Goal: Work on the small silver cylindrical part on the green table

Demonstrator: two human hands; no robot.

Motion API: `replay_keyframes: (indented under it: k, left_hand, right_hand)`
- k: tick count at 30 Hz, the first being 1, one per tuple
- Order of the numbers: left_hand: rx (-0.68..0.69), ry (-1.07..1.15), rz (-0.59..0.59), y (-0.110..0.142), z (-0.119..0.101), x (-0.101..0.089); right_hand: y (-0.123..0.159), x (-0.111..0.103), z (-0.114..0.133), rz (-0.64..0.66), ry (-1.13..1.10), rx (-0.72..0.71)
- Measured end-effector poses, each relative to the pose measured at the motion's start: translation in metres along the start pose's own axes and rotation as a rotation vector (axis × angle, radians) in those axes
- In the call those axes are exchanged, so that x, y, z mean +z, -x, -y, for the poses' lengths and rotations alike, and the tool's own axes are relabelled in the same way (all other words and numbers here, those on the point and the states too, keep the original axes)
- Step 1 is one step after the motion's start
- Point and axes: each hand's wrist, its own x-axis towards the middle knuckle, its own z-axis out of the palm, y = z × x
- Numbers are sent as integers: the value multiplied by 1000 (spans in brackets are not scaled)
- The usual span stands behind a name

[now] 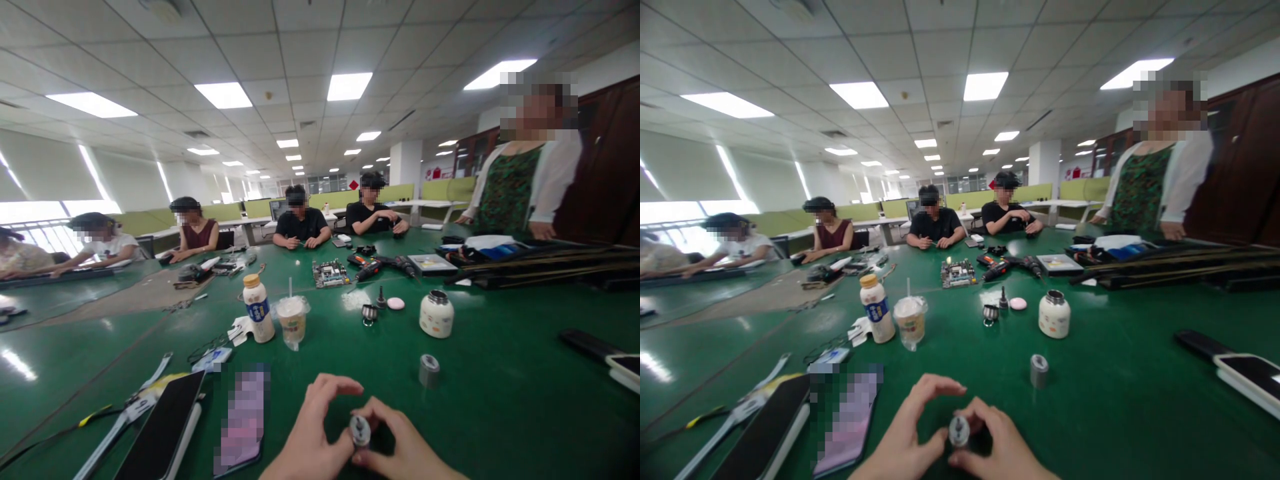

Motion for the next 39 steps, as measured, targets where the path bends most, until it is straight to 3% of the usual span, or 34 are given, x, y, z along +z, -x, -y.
replay_keyframes:
  k: [4,10,17,22,27,30,34,39]
  left_hand:
    - [-36,-134,-10,0,1,4]
    - [7,-52,-9,2,-1,7]
    - [-6,-102,-40,-1,5,5]
    - [-72,-163,-185,-11,32,-6]
    - [-138,-230,-99,-15,69,-8]
    - [-139,-241,-78,-13,79,-5]
    - [-133,-197,-82,-14,69,-5]
    - [-46,-45,-89,-13,32,-7]
  right_hand:
    - [0,-1,4,-17,24,6]
    - [1,-1,4,-5,29,28]
    - [2,-1,7,-6,48,41]
    - [3,-3,10,3,27,43]
    - [4,-5,10,8,24,63]
    - [5,-5,10,9,20,56]
    - [4,-5,10,10,29,61]
    - [3,-4,8,6,32,37]
